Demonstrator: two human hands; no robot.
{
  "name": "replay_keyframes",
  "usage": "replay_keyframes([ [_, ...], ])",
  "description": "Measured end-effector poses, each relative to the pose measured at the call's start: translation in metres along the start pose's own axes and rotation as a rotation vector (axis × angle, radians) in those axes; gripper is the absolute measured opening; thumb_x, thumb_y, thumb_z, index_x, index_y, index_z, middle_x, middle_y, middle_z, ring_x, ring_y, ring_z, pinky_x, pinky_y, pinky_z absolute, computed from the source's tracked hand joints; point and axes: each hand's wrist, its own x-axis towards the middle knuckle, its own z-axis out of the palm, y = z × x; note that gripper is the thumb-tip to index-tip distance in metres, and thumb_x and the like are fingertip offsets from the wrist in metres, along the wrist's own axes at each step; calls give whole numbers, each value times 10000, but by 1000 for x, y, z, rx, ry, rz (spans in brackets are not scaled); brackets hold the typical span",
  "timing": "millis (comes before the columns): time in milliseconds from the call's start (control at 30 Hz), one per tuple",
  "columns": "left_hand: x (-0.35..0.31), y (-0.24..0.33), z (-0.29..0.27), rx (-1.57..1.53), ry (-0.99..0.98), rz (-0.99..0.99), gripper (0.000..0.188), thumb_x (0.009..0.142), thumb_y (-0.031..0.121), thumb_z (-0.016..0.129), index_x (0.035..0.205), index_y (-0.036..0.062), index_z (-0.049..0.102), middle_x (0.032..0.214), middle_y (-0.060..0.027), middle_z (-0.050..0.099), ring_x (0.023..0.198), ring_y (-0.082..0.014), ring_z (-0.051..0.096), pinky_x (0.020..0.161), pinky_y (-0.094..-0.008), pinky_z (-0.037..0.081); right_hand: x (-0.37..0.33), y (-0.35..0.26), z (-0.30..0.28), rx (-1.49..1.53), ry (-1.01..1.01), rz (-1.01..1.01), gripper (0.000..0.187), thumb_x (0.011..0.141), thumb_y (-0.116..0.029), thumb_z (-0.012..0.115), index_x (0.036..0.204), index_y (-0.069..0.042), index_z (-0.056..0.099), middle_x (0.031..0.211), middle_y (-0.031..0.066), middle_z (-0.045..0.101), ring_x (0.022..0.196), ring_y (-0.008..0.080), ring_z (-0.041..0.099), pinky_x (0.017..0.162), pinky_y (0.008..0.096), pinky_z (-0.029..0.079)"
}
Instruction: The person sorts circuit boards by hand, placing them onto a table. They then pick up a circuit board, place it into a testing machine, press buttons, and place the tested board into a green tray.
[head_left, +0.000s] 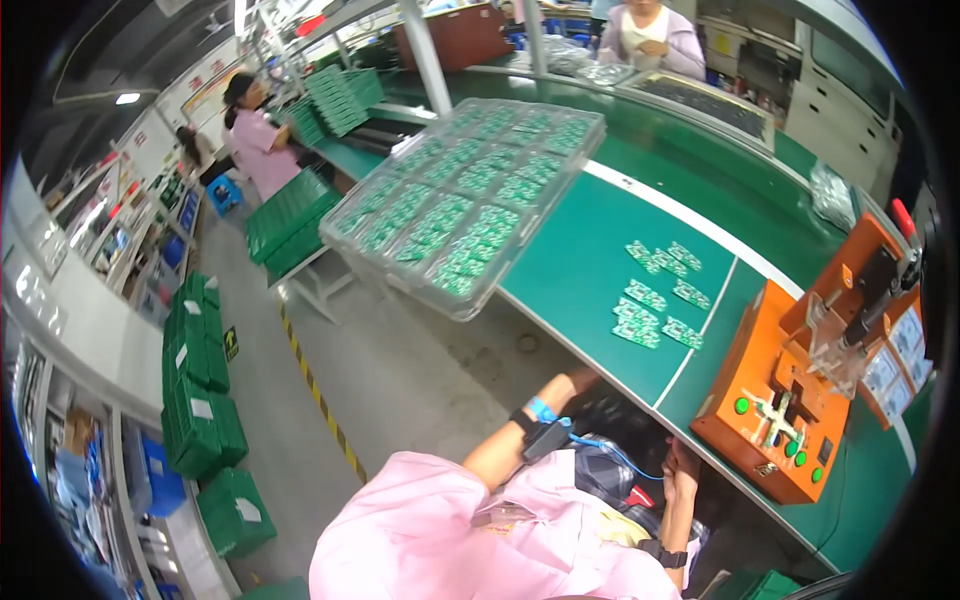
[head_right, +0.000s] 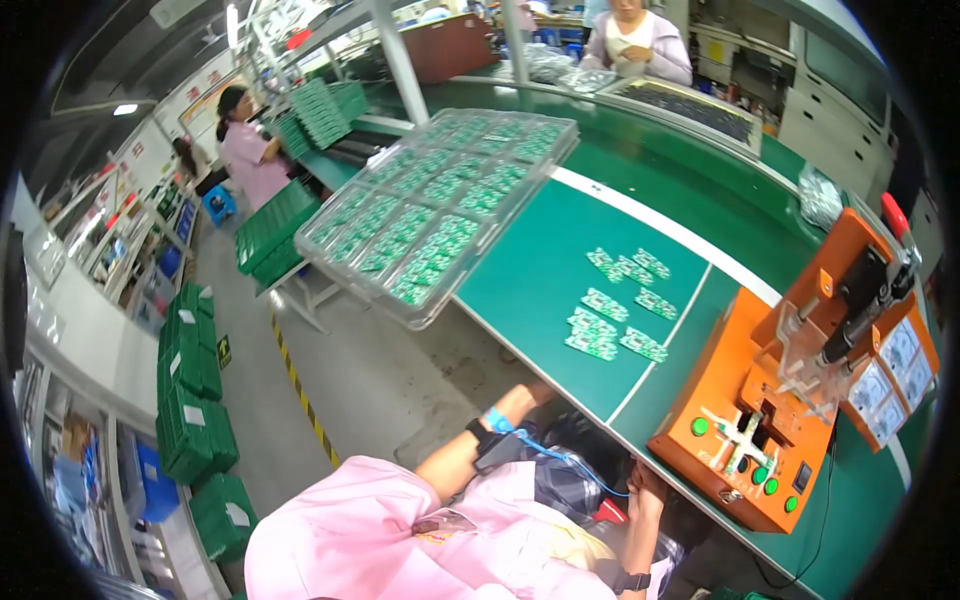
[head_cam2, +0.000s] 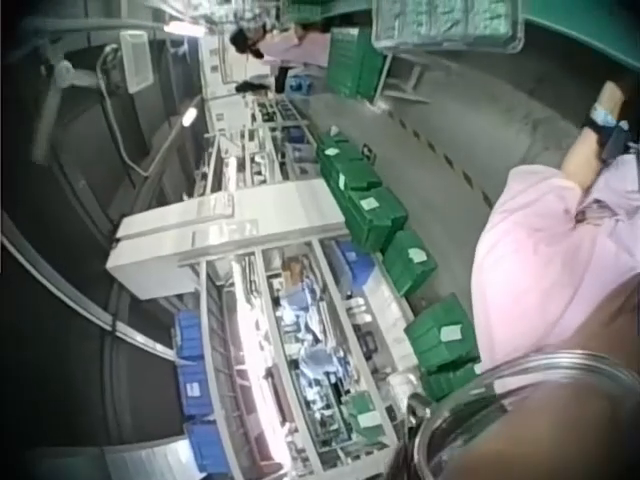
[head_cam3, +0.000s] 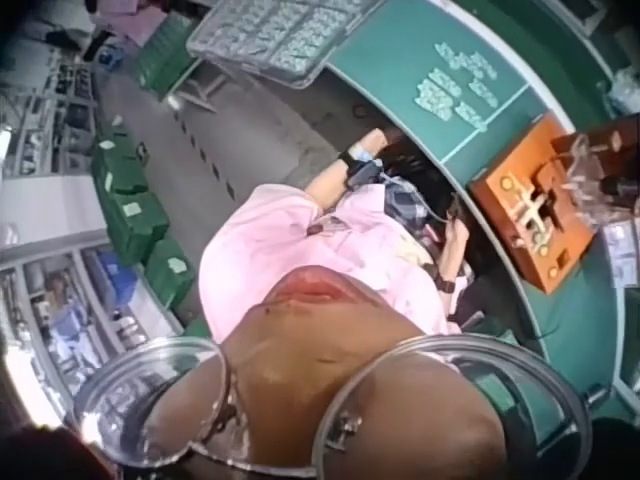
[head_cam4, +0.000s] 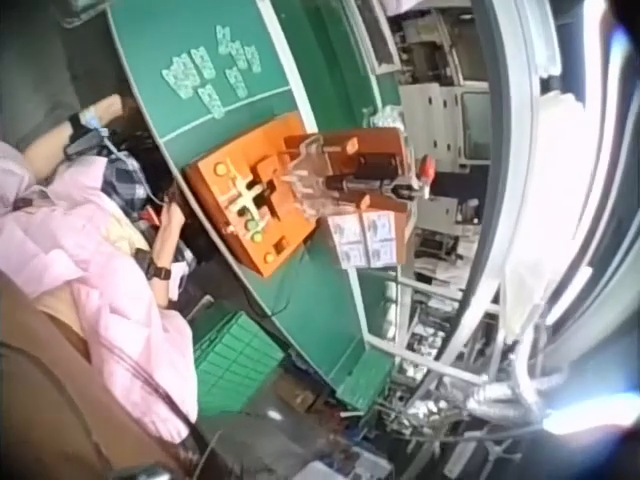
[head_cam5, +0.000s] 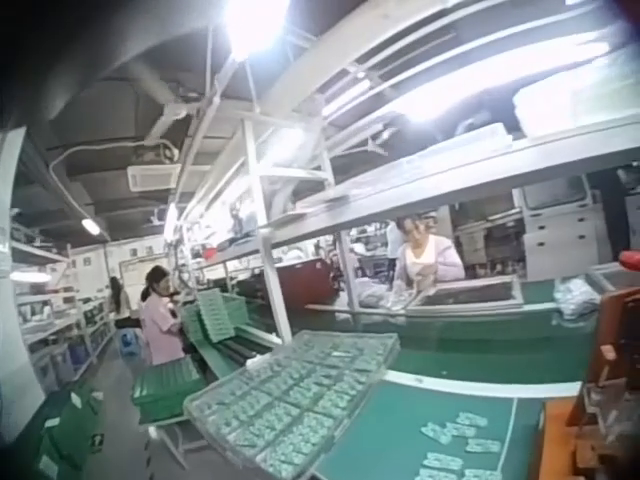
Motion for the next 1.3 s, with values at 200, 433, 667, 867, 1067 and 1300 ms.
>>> replay_keyframes([
  [200, 26, -36, 46, -703, 86, 75, 317, 881, 281, 514, 1035, 14, 586, 1004, -100, 607, 887, -164, 569, 781, -297, 460, 6, 26, -23, 172, 253, -15, 37, 821, -105, 583, 801, -117, 554, 530, -64, 345, 413, 26, 260, 384, 175, 190],
  [433, 2, -46, 73, -1120, 108, 96, 293, 887, 283, 498, 1020, 35, 583, 979, -97, 608, 872, -177, 570, 773, -313, 463, 6, 23, 13, 218, 344, 54, 96, 827, -108, 566, 917, -91, 538, 760, 6, 432, 630, 101, 385, 572, 231, 306],
  [667, -8, -33, 48, -1342, -99, 251, 237, 909, 245, 445, 1022, 68, 555, 972, -99, 590, 888, -227, 557, 788, -365, 463, -31, 26, 82, 105, 49, 24, 174, 840, -130, 571, 914, 20, 619, 556, -87, 299, 450, 23, 228, 420, 222, 141],
  [867, -9, 2, 63, -1132, -147, 305, 269, 924, 294, 392, 974, 88, 556, 935, -90, 583, 860, -222, 550, 855, -437, 442, -64, 19, 48, 129, 241, -104, 195, 851, -177, 582, 899, 10, 615, 573, -63, 368, 446, 12, 259, 410, 181, 187],
  [1067, 0, -17, 52, -1136, -218, 355, 287, 920, 310, 394, 1015, 93, 556, 901, -82, 593, 868, -236, 549, 904, -449, 402, -78, 15, 20, 211, 413, -250, 198, 842, -174, 595, 899, 15, 613, 580, -53, 388, 442, 12, 260, 399, 179, 187],
  [1300, -33, -3, 52, -1222, -212, 496, 338, 900, 385, 413, 1046, 116, 556, 903, -91, 586, 897, -266, 531, 923, -471, 374, -77, 15, 51, 98, 357, -289, 188, 834, -168, 600, 877, 13, 628, 583, -54, 402, 443, 13, 269, 392, 180, 181],
])
